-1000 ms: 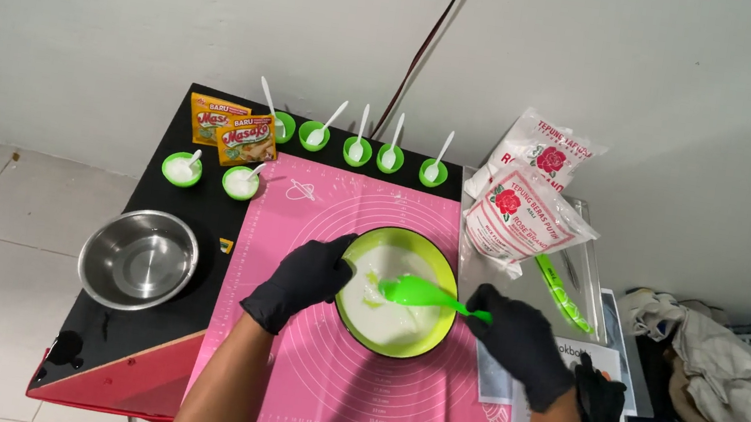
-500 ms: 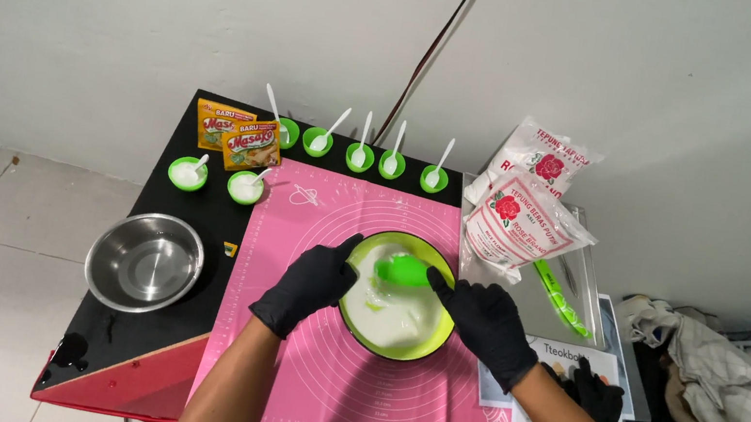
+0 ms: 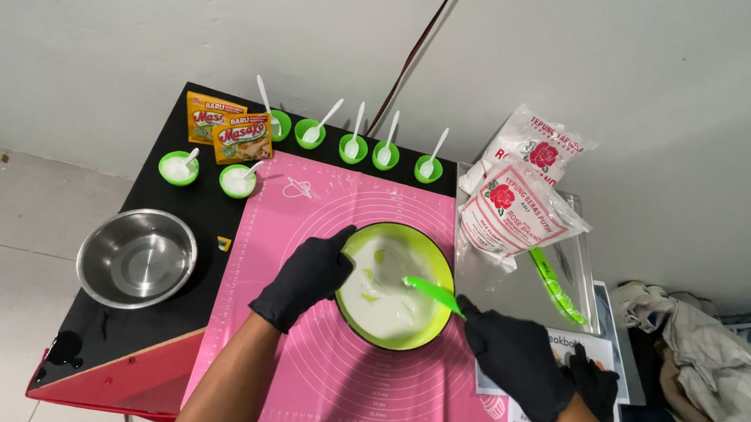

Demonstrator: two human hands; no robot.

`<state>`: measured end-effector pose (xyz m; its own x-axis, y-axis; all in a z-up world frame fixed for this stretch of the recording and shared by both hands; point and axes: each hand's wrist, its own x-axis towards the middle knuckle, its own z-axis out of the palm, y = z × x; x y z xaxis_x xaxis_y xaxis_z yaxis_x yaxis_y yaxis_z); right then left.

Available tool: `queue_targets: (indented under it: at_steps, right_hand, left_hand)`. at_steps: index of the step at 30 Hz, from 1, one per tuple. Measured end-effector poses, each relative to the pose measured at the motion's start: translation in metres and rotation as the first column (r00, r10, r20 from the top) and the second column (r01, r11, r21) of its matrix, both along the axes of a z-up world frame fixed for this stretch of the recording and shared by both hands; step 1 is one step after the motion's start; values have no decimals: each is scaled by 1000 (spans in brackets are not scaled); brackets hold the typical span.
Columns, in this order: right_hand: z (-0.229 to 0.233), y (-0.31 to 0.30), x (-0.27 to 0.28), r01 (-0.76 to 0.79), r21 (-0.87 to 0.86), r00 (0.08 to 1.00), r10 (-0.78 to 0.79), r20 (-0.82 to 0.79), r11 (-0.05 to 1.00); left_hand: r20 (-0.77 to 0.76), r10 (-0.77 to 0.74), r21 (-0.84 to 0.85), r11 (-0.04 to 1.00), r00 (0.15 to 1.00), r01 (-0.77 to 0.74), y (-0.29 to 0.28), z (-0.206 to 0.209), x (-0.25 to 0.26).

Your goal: Mixing a green liquid mixture in a bowl using a spatula on a food preparation mat.

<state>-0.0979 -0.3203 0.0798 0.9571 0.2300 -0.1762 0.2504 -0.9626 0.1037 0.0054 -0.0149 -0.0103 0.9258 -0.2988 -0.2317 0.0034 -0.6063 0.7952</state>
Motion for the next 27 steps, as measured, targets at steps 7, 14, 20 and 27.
queue_targets:
  at_steps: [7,14,20,27]
  right_hand:
    - [-65,-8,-18,-89,141,981,62,183,986]
    - [-76,24,2,-337,198,842,200,501,921]
    - [-87,6,26,-306,-110,747,311,588,945]
    - [-71,-22,8,-15,-32,983,20,182,999]
  left_hand:
    - [-75,68,-39,997,995,-71,-4,19,-5]
    - [-81,26,-105,994,996,-34,2,19,-4]
    - [-79,9,-140,990,997,-20,4,23,-6]
    - [-30,-2,-79,997,1000,-1,3,18,-3]
